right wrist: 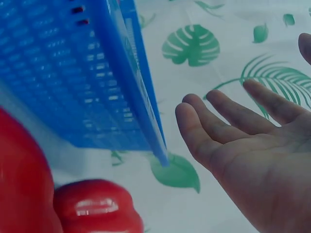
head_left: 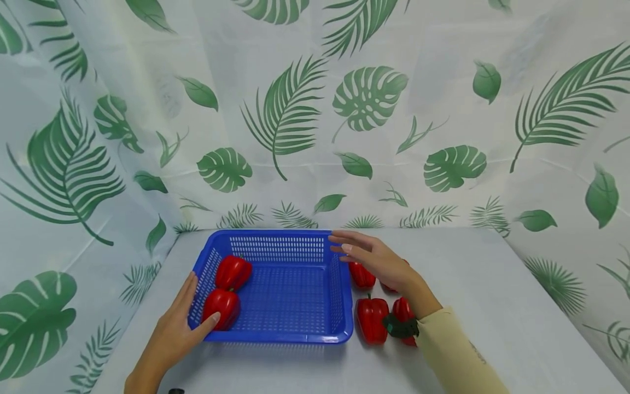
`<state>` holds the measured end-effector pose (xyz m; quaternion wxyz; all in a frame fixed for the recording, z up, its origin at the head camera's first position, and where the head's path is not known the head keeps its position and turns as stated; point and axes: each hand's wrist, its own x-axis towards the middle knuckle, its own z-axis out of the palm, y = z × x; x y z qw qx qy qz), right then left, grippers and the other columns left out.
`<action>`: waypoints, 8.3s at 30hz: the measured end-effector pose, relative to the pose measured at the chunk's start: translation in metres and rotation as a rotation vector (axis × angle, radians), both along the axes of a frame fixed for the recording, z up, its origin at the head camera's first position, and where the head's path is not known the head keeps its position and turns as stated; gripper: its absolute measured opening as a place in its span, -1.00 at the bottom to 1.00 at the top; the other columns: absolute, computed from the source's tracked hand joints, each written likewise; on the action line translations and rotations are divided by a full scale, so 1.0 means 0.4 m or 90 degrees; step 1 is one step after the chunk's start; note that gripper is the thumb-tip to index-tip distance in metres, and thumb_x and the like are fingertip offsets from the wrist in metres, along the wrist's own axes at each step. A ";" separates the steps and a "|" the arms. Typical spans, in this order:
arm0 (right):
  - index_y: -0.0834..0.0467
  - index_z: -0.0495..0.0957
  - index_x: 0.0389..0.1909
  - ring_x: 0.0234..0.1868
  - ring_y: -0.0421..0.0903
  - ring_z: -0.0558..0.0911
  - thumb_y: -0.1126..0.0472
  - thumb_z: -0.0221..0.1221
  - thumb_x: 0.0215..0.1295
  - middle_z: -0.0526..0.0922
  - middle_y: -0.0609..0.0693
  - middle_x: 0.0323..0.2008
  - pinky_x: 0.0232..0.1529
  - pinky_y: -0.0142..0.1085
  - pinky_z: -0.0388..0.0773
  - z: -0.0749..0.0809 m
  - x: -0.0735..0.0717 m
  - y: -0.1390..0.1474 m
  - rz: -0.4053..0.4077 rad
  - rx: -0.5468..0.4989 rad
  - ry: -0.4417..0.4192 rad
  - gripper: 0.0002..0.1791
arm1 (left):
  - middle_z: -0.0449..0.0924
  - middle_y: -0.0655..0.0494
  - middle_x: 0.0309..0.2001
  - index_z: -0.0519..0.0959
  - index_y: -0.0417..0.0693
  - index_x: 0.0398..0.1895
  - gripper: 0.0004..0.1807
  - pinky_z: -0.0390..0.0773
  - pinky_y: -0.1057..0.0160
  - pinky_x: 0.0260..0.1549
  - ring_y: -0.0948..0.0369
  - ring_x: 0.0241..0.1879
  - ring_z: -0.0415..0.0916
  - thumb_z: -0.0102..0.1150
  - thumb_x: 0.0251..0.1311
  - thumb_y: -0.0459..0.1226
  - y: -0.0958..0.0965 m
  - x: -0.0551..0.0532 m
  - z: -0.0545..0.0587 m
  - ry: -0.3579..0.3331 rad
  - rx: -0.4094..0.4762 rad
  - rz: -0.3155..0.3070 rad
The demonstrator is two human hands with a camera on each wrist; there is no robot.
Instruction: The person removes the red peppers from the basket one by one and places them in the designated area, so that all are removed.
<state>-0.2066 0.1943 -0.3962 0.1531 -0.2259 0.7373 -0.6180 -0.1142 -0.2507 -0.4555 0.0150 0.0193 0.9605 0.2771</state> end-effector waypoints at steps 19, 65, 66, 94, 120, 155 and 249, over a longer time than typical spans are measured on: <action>0.02 0.36 0.62 0.44 0.08 0.54 -0.03 0.15 0.63 0.49 0.04 0.50 0.39 0.10 0.49 0.022 -0.021 -0.109 0.025 0.037 0.015 -0.37 | -0.20 -0.30 0.72 -0.17 -0.26 0.74 0.30 0.21 -0.53 0.30 -0.41 0.62 -0.11 0.25 0.30 0.33 0.000 -0.001 0.000 0.006 0.007 0.000; 0.06 0.23 0.68 0.51 0.14 0.44 -0.06 0.19 0.59 0.38 0.20 0.56 0.38 0.08 0.52 0.013 -0.091 -0.366 0.098 0.075 -0.014 -0.24 | -0.15 -0.31 0.71 -0.12 -0.26 0.74 0.26 0.26 -0.49 0.30 -0.41 0.60 -0.05 0.27 0.29 0.29 -0.001 0.001 -0.002 0.026 0.008 0.004; 0.05 0.23 0.68 0.52 0.14 0.44 -0.08 0.20 0.58 0.37 0.21 0.56 0.38 0.09 0.51 0.012 -0.092 -0.371 0.098 0.080 -0.012 -0.23 | -0.15 -0.31 0.71 -0.12 -0.26 0.74 0.26 0.25 -0.49 0.30 -0.41 0.60 -0.05 0.27 0.29 0.29 -0.002 0.001 -0.002 0.024 0.008 0.005; -0.06 0.30 0.66 0.53 0.24 0.36 -0.17 0.25 0.48 0.40 0.23 0.53 0.43 0.35 0.34 -0.037 -0.113 -0.493 0.077 0.161 -0.050 -0.19 | -0.14 -0.31 0.71 -0.10 -0.28 0.73 0.24 0.26 -0.51 0.27 -0.42 0.60 -0.04 0.25 0.32 0.29 -0.004 0.002 -0.006 0.045 0.020 0.003; 0.09 0.37 0.61 0.50 0.24 0.41 -0.07 0.25 0.50 0.42 0.19 0.52 0.45 0.24 0.38 -0.113 -0.135 -0.567 0.069 0.161 -0.074 -0.26 | -0.13 -0.28 0.71 -0.07 -0.28 0.73 0.23 0.26 -0.48 0.30 -0.40 0.60 -0.02 0.26 0.32 0.28 -0.003 0.002 -0.007 0.051 0.020 0.004; 0.13 0.63 0.39 0.22 0.11 0.59 0.28 0.41 0.36 0.63 0.13 0.27 0.26 0.02 0.62 -0.160 -0.138 -0.611 -0.013 0.095 -0.101 -0.44 | -0.12 -0.27 0.72 -0.08 -0.27 0.74 0.22 0.29 -0.47 0.29 -0.39 0.60 0.01 0.25 0.33 0.27 -0.005 0.001 -0.012 0.063 0.019 0.007; 0.27 0.38 0.54 0.29 0.18 0.63 0.25 0.29 0.49 0.58 0.24 0.35 0.32 0.15 0.55 0.054 -0.157 -0.037 -0.003 -0.009 -0.073 -0.34 | -0.18 -0.32 0.71 -0.16 -0.28 0.74 0.26 0.24 -0.50 0.29 -0.42 0.61 -0.08 0.28 0.31 0.26 0.005 0.007 -0.002 0.013 0.006 0.013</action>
